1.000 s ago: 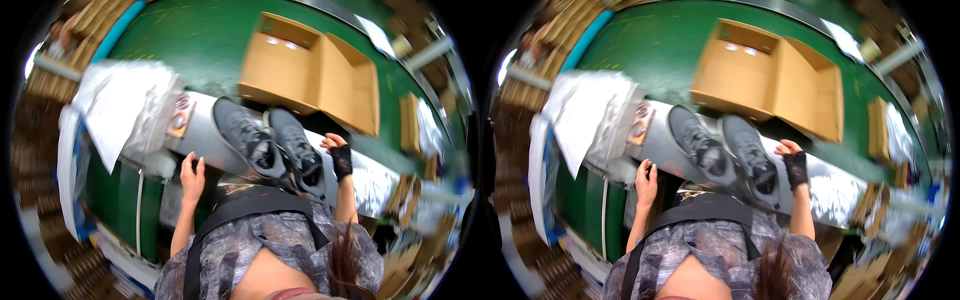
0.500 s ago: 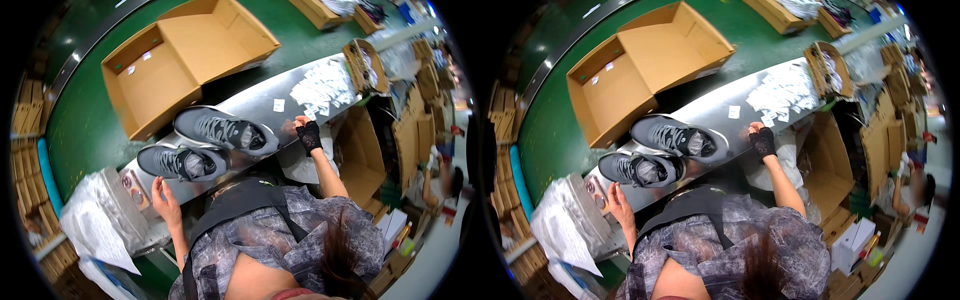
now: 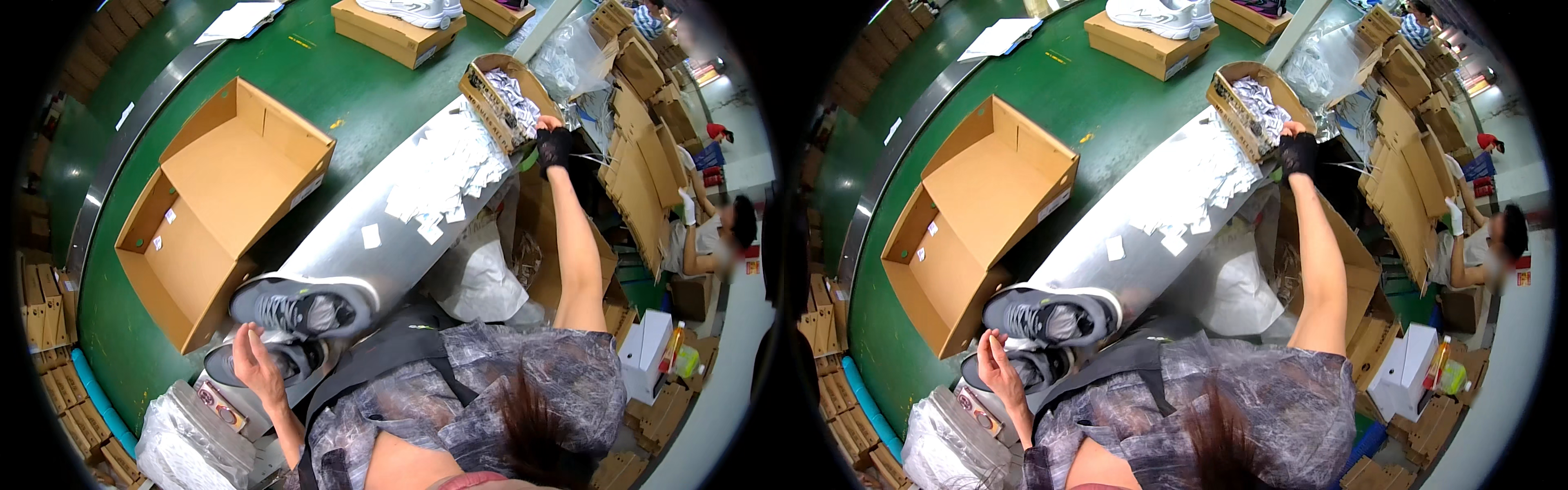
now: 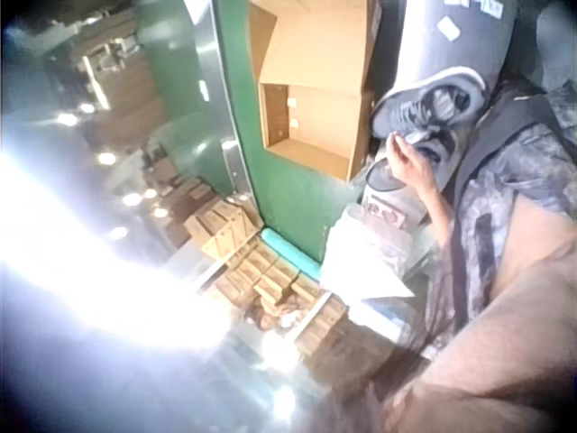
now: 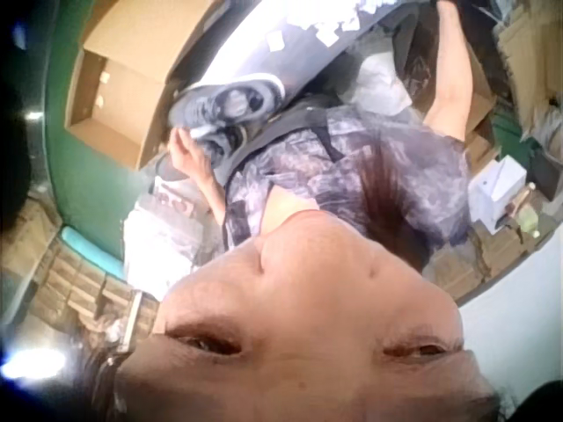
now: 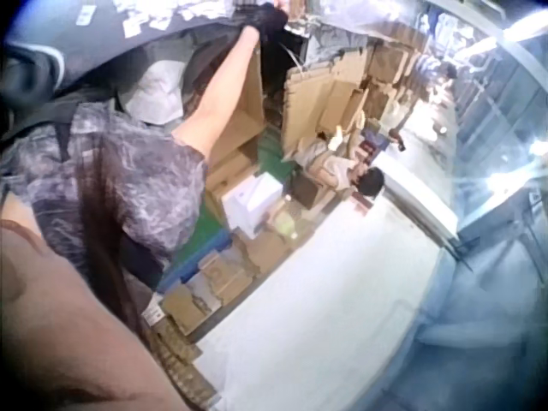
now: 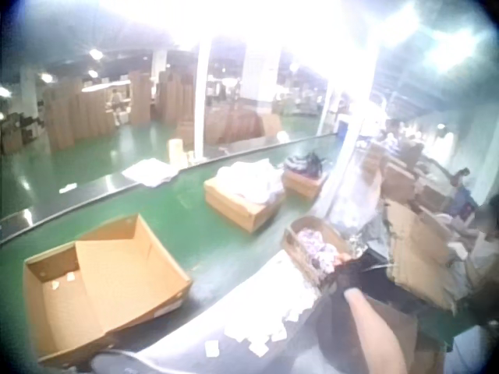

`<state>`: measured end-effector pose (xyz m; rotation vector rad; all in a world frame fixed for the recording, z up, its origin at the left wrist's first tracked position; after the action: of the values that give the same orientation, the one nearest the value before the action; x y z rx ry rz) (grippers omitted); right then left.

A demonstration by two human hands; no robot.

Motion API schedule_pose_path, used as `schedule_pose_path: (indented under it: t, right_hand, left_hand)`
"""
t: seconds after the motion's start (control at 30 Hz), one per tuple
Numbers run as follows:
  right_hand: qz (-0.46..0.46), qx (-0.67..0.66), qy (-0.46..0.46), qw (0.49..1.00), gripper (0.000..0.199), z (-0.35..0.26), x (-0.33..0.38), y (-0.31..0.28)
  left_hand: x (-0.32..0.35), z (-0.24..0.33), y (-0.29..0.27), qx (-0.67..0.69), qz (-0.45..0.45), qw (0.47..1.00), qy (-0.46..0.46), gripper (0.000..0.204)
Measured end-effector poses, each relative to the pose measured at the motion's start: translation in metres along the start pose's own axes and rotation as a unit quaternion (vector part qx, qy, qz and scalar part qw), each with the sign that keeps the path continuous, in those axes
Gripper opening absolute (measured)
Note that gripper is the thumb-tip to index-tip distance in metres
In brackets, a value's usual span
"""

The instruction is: The person wraps shoes in bubble wrap and places them into cardboard boxes on a conveyor belt. They handle multiple pairs of shoes, including gray and white sneakers, and seal the boxes after packing.

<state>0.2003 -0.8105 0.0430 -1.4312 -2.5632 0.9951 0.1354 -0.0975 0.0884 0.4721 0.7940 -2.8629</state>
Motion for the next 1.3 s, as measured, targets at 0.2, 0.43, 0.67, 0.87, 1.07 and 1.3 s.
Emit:
schedule_pose_path:
  t: [0.2, 0.43, 0.67, 0.87, 1.07, 1.3]
  right_hand:
    - [-0.129, 0.341, -0.092, 0.927, 0.019, 0.104, -0.127, 0.107]
    - [-0.200, 0.350, -0.150, 0.903, 0.020, 0.230, -0.215, 0.112]
    - [-0.092, -0.012, -0.092, 0.991, 0.021, 0.007, -0.085, 0.031]
    - [-0.054, -0.229, 0.211, 0.949, 0.014, 0.089, 0.018, -0.049]
    - [-0.006, -0.107, 0.269, 0.957, 0.020, 0.207, 0.050, -0.032]
    - [-0.221, -0.164, 0.439, 0.855, 0.036, 0.248, 0.050, 0.036]
  left_hand:
    - [-0.002, 0.040, 0.030, -0.150, 0.020, 0.988, -0.008, 0.017]
    - [-0.016, 0.051, 0.054, -0.082, 0.047, 0.996, 0.002, 0.014]
    - [-0.026, 0.059, 0.075, -0.110, 0.022, 0.994, -0.016, 0.013]
    - [-0.055, 0.078, 0.146, 0.029, -0.088, 0.995, 0.022, 0.013]
    - [-0.086, 0.170, 0.300, 0.062, -0.378, 0.892, 0.240, 0.014]
    - [-0.034, 0.232, 0.485, 0.064, -0.537, 0.731, 0.416, 0.027]
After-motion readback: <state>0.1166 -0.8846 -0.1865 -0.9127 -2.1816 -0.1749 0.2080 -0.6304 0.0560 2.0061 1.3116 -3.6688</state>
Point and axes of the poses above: each hand's wrist, its own x-axis away from the middle knuckle, its own y-axis out of the palm, z = x × y, the point moved 9 cm from there along -x, towards the middle knuckle, and after that the axes turned 15 degrees about y, right-handed, at the moved point
